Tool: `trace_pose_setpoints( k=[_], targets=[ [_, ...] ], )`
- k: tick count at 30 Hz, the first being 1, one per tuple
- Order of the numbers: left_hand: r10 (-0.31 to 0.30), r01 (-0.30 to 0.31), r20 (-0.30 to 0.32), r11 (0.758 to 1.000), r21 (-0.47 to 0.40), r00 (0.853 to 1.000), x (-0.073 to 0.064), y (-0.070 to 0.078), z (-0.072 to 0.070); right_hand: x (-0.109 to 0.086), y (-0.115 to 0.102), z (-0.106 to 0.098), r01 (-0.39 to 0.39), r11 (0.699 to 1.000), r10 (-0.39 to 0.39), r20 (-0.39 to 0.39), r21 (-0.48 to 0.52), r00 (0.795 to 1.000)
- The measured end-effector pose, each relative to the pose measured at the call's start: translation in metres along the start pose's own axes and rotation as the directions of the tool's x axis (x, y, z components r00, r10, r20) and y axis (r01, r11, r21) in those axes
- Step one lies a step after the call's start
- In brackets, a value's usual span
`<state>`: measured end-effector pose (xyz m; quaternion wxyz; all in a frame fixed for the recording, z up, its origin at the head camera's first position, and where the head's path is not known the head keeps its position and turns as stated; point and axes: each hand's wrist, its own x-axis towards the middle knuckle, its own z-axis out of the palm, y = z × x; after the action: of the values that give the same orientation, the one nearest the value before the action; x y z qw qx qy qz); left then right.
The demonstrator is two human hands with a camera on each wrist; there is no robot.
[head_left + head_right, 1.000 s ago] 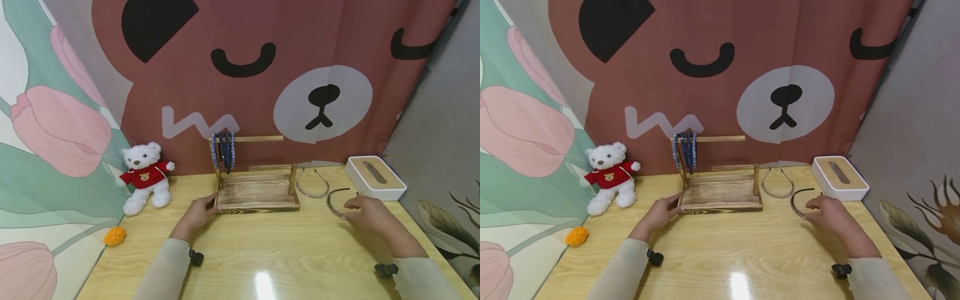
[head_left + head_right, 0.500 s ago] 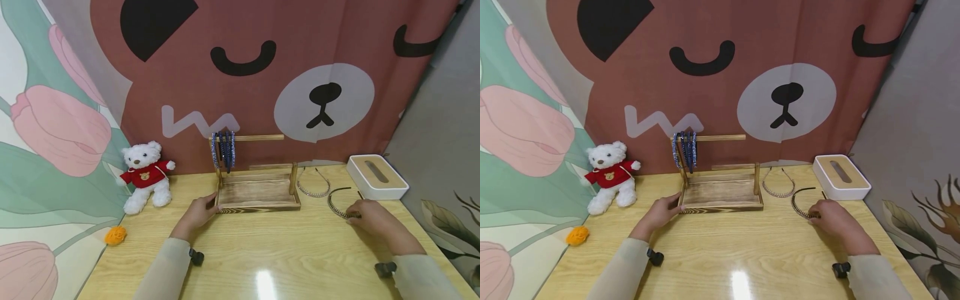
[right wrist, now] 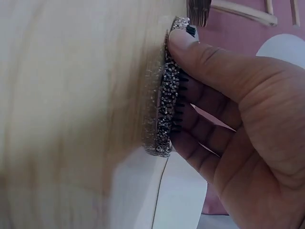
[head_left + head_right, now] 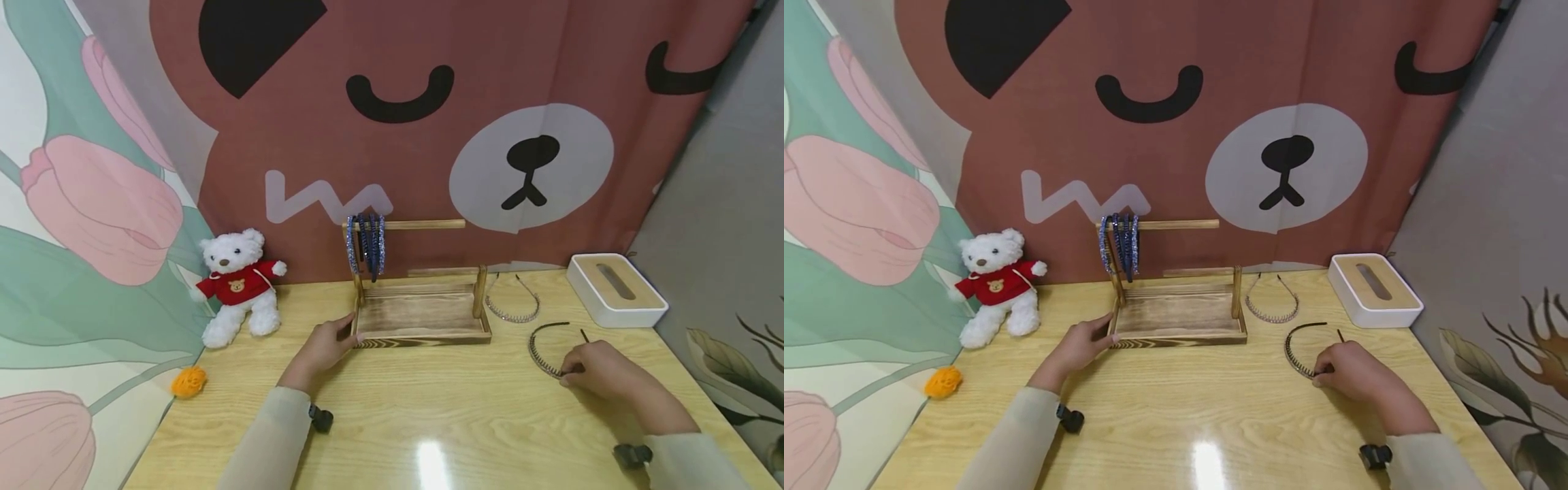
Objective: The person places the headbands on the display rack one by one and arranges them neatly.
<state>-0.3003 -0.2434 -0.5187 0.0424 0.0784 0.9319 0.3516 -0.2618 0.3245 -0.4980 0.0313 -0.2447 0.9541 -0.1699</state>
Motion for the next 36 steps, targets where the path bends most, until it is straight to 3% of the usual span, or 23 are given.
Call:
trace_pose_setpoints(
  k=[5,8,12,18,19,21,25,26,28,31,34,36],
  targets=[
    [0.000,0.001,-0.002,1.000,0.009,1.000,0.001,-0.001,0.000,-0.003,-0.011,-0.005,-0.020,0.998,0.021,-0.014,0.058,1.000],
    [0.002,-0.002,-0.003,1.000,0.007,1.000,0.001,-0.002,0.000,-0.006,-0.018,-0.015,-0.036,0.986,0.046,-0.063,0.163,0.997],
    [0.001,-0.002,-0.003,1.000,-0.003,1.000,0.002,-0.002,0.000,-0.004,-0.022,-0.029,-0.034,0.927,0.089,-0.132,0.373,0.987],
    [-0.007,0.007,0.002,1.000,-0.011,1.000,0.001,-0.001,-0.001,0.012,-0.023,-0.035,-0.030,0.832,0.188,-0.231,0.554,0.955],
    [-0.007,0.007,0.003,1.000,-0.011,1.000,0.001,-0.001,-0.001,0.016,-0.023,-0.034,-0.002,0.779,0.192,-0.235,0.628,0.953],
    [-0.008,0.008,0.005,1.000,-0.015,1.000,0.001,-0.001,0.000,0.024,-0.023,-0.030,0.079,0.630,0.179,-0.244,0.773,0.953],
    [-0.003,0.003,0.001,1.000,-0.016,1.000,0.000,0.000,0.002,0.038,-0.023,-0.021,0.252,0.230,0.102,-0.280,0.940,0.954],
    [-0.003,0.003,0.000,1.000,-0.017,1.000,0.000,0.000,0.003,0.041,-0.023,-0.019,0.273,0.177,0.090,-0.291,0.946,0.952],
    [-0.006,0.006,0.000,1.000,-0.017,1.000,0.000,0.001,0.003,0.046,-0.025,-0.019,0.294,0.082,0.081,-0.300,0.952,0.950],
    [-0.012,0.012,0.001,1.000,-0.014,1.000,-0.001,0.001,0.002,0.054,-0.030,-0.022,0.306,-0.010,0.092,-0.304,0.952,0.948],
    [-0.014,0.014,0.000,1.000,-0.008,1.000,-0.001,0.001,0.001,0.062,-0.037,-0.027,0.322,-0.082,0.120,-0.311,0.943,0.943],
    [-0.014,0.014,-0.002,1.000,-0.004,1.000,-0.001,0.001,0.000,0.068,-0.043,-0.031,0.334,-0.098,0.140,-0.319,0.937,0.937]
  ],
)
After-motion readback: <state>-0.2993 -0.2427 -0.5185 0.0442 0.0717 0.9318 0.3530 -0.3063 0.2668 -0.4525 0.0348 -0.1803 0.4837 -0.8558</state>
